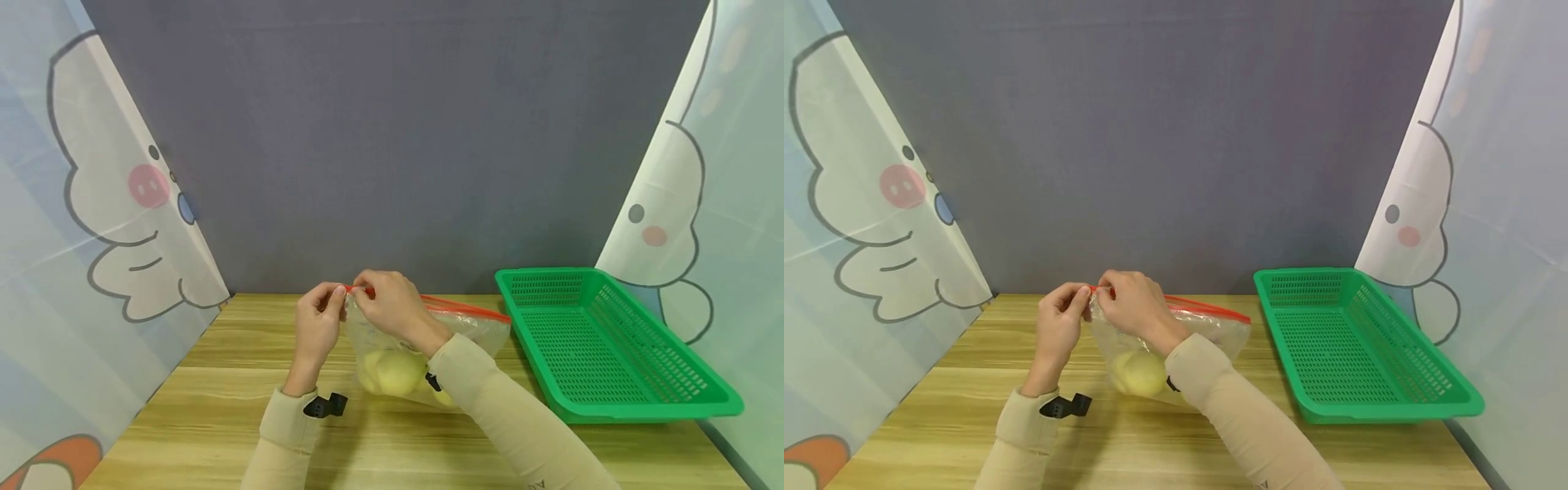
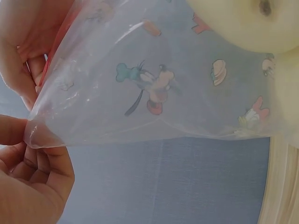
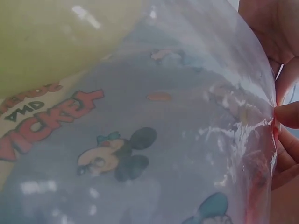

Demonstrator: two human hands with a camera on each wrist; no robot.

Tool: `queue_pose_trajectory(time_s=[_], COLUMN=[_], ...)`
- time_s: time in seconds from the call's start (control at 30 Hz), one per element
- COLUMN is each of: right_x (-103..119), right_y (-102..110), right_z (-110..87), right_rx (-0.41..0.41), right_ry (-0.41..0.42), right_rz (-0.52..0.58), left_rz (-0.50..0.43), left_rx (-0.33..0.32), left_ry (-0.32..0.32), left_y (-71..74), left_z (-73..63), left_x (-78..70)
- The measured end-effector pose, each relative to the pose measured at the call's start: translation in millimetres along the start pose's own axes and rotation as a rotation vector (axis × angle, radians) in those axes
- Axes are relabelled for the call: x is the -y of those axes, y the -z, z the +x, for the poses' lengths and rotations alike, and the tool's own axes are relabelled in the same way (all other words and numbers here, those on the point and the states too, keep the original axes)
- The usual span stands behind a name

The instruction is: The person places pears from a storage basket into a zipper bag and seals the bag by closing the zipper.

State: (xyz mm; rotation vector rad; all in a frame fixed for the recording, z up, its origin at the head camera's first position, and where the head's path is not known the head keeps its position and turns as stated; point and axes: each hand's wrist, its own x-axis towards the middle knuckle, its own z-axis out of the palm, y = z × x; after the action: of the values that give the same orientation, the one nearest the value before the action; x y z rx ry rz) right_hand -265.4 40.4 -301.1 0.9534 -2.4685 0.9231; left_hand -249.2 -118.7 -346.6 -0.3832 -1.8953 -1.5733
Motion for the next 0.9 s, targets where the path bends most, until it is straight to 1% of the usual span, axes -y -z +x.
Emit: queue_pose_trajectory(time_s=[0.2,0.23,0.33,0.43,0.47,0.57,0.73,0.9], right_x=[-3.3,-4.0,-5.8,-6.7,-6.9,-6.6,-6.5,-9.9], right_y=[0.4,0.6,1.1,1.4,1.5,1.9,2.7,3.9], right_z=[-0.5,-0.8,-1.7,-2.8,-3.0,-4.0,-5.0,-6.4], right_rx=[-0.010,-0.013,-0.023,-0.028,-0.030,-0.032,-0.032,-0.050], right_ry=[-0.011,-0.014,-0.013,-0.012,-0.013,-0.018,-0.015,-0.007], right_rz=[-0.011,-0.011,-0.013,-0.016,-0.018,-0.023,-0.029,-0.049], left_rz=[0.019,0.025,0.036,0.040,0.035,0.018,-0.008,-0.006], left_rx=[0.002,0.004,0.007,0.004,0.003,-0.005,-0.005,-0.001], left_ry=[-0.014,-0.005,0.009,0.030,0.025,0.015,-0.019,-0.019], left_y=[2.6,2.6,2.4,2.0,2.0,2.4,3.3,3.8], left_z=[1.1,1.2,-0.6,-0.5,-0.3,1.8,1.9,1.8], left_x=[1.2,-1.2,-16.2,-18.6,-16.2,-0.2,4.5,3.6])
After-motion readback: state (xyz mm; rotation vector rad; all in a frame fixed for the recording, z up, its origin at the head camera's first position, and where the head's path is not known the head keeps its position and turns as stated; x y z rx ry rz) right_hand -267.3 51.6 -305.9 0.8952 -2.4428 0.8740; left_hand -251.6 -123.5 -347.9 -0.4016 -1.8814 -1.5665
